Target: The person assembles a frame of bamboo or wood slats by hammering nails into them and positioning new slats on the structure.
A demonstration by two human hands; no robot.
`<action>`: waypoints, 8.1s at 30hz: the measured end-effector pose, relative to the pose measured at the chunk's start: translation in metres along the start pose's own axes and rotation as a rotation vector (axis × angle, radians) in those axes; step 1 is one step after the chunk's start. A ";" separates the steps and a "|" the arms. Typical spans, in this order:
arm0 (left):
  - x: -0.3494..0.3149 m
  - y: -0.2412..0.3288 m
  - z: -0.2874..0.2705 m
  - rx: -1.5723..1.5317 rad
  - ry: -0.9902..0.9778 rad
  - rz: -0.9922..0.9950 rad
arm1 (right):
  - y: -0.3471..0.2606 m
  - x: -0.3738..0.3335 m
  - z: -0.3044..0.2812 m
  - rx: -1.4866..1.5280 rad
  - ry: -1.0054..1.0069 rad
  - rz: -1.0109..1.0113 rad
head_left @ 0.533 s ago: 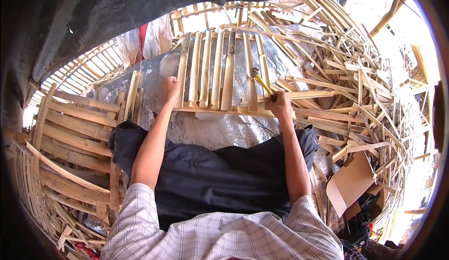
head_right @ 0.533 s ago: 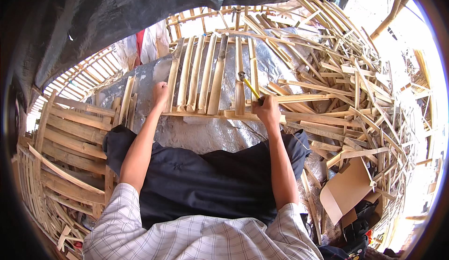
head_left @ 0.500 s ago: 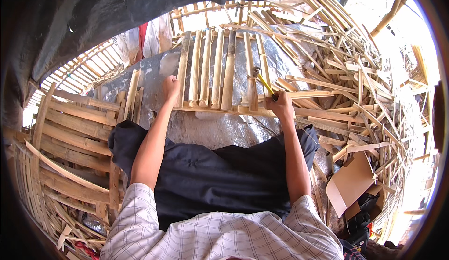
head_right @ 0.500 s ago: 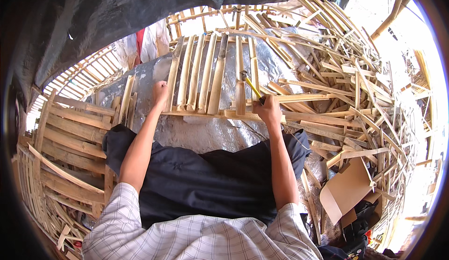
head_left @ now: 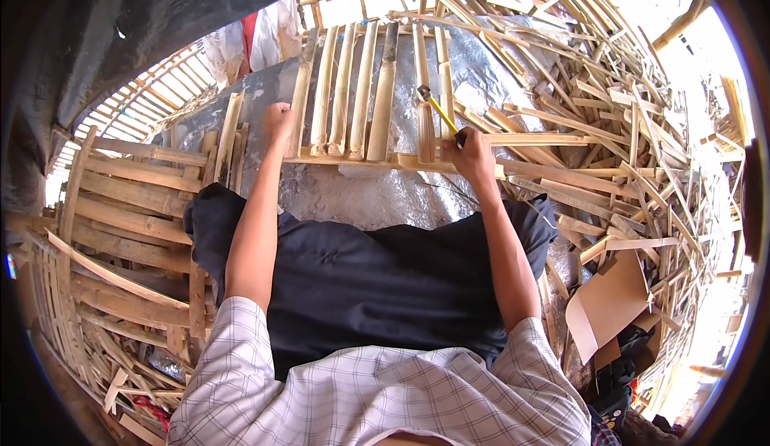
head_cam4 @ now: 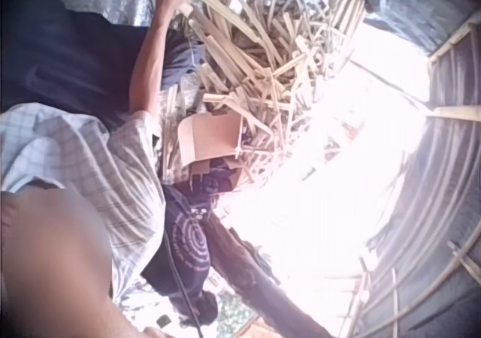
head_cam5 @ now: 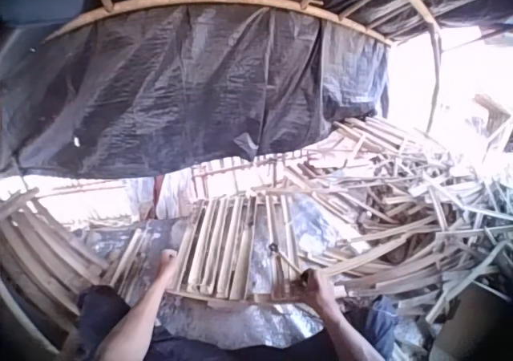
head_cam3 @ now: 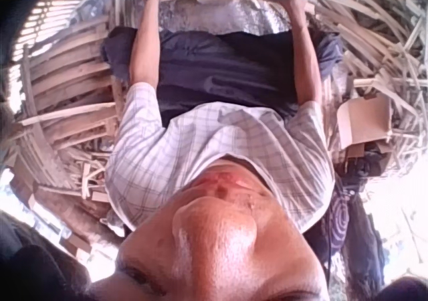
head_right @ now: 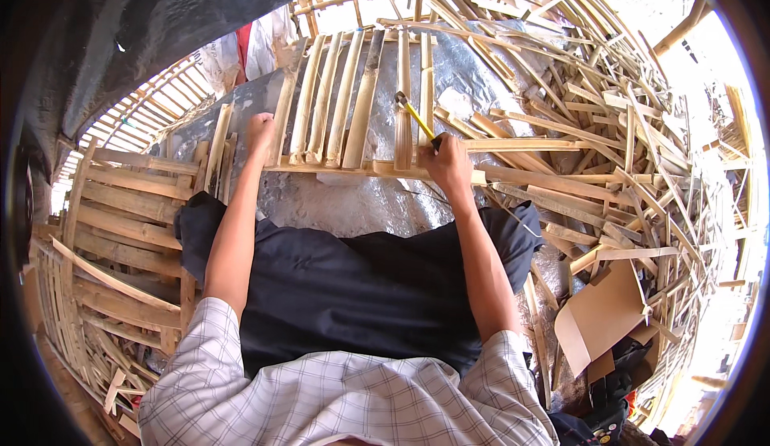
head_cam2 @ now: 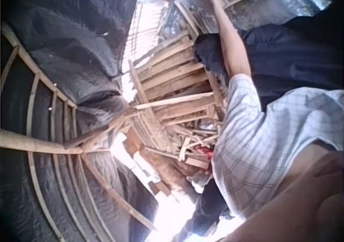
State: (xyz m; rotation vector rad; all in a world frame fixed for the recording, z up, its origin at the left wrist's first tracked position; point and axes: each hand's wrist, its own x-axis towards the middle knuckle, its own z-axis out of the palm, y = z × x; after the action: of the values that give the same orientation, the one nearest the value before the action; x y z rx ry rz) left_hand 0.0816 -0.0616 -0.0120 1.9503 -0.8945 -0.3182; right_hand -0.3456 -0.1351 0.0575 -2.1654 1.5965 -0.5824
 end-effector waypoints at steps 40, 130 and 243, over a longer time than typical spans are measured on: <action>-0.086 0.098 -0.003 -0.217 -0.618 0.260 | -0.078 -0.063 0.003 0.265 -0.029 -0.256; -0.061 0.075 0.011 0.094 -0.496 0.560 | -0.115 -0.045 -0.043 0.029 -0.293 -0.365; -0.032 0.094 -0.018 -0.031 -0.933 0.130 | -0.081 -0.069 0.020 0.524 -0.446 0.194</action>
State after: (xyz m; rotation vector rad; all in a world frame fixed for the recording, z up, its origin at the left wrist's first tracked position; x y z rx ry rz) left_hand 0.0260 -0.0557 0.0715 1.6697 -1.5677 -1.2083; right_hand -0.2885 -0.0447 0.0775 -1.5918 1.2238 -0.3677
